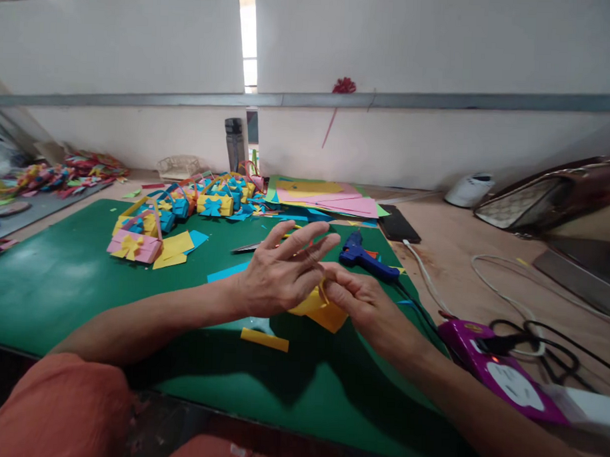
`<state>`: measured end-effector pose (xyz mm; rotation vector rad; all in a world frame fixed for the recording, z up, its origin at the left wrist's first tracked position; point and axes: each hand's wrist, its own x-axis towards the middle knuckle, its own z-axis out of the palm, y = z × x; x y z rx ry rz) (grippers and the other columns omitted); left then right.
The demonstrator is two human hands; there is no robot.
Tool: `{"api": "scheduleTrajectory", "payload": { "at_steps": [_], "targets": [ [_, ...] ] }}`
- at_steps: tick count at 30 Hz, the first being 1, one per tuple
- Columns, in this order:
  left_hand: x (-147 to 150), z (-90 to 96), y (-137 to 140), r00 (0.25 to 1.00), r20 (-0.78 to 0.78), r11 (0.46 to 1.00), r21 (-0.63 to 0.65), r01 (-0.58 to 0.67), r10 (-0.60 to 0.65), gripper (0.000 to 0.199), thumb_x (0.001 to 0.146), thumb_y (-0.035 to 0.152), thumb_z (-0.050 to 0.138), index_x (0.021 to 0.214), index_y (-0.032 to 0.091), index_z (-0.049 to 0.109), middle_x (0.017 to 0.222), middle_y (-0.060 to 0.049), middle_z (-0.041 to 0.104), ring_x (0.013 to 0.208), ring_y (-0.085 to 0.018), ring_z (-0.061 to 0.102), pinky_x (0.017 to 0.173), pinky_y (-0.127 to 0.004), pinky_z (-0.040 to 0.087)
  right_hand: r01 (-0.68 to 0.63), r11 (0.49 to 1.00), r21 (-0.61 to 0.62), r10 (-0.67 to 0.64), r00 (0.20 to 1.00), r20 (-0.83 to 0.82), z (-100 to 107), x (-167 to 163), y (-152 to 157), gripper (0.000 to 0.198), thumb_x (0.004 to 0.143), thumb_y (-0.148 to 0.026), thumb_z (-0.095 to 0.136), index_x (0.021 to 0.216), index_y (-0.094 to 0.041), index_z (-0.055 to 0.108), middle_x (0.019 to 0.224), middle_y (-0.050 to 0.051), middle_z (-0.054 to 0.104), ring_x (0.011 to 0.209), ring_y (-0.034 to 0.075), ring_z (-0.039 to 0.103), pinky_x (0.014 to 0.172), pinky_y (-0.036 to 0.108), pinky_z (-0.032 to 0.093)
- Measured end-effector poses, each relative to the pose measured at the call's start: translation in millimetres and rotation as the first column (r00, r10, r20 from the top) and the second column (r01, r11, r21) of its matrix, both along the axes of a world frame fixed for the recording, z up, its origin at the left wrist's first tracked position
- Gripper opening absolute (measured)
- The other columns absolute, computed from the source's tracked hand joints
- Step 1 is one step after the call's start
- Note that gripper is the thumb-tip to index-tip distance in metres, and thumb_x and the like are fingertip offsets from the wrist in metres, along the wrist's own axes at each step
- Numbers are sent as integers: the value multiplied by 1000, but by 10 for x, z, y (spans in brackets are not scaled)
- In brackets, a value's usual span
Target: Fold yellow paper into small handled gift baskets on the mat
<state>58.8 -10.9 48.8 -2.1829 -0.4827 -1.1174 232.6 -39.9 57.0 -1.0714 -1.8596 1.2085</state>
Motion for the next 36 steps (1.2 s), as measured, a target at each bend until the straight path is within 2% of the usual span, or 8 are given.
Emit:
{"api": "scheduleTrajectory", "payload": {
  "at_steps": [7,13,19,23,26,28,31,36],
  "targets": [
    [-50,55,89,983,175,961,-275,-2,52,21,83,14,53,68,18,67,108,-6,69,113,-26,55,90,-43,43,-13,999,40,12,999,32,-12,-18,-13,28,86,-36,44,66,-19,53,108,6,57,104,22,51,84,32,41],
    [-31,11,142,936,347,758,-627,179,66,17,72,5,58,70,18,69,101,-7,72,108,-24,59,89,-43,49,30,996,79,-35,997,63,-36,-18,10,28,85,-33,43,66,-18,56,105,7,57,100,21,53,86,33,40],
    [-41,-27,202,886,460,659,-684,313,57,15,73,8,58,70,17,70,93,-7,73,95,-21,65,91,-43,49,38,995,94,-46,996,76,-64,-17,27,30,84,-33,45,59,-20,54,101,7,57,99,21,51,85,31,41],
    [-67,-6,151,964,257,770,-627,117,62,21,74,7,59,88,19,70,115,-9,66,115,-25,54,98,-52,40,32,996,81,-37,998,60,-89,-27,25,28,84,-33,45,62,-20,53,102,6,57,98,21,52,86,34,40],
    [-70,7,78,997,43,898,-439,-32,57,29,79,11,59,102,27,66,131,-5,55,132,-29,34,104,-60,26,28,997,69,-31,998,47,-101,-27,27,26,84,-35,45,66,-19,55,95,6,58,94,21,52,84,34,41],
    [-66,3,40,996,-83,958,-288,-15,-10,21,84,17,55,97,28,66,132,-2,54,136,-27,28,108,-59,20,42,997,65,-44,998,35,-105,-23,30,26,83,-38,47,66,-20,54,88,5,56,88,20,53,81,33,42],
    [-61,-8,14,975,-206,989,-135,53,-80,18,88,18,48,89,23,65,128,-2,57,135,-24,30,111,-54,22,48,998,45,-49,999,16,-109,-13,32,29,82,-43,49,65,-20,52,76,2,52,82,20,52,75,32,42],
    [-54,-8,9,979,-187,995,-80,65,-79,15,88,14,46,85,17,61,125,-5,60,133,-23,34,112,-51,24,29,999,37,-30,999,31,-108,2,36,29,84,-42,48,66,-19,53,74,2,53,80,19,52,73,30,42]
  ]
}}
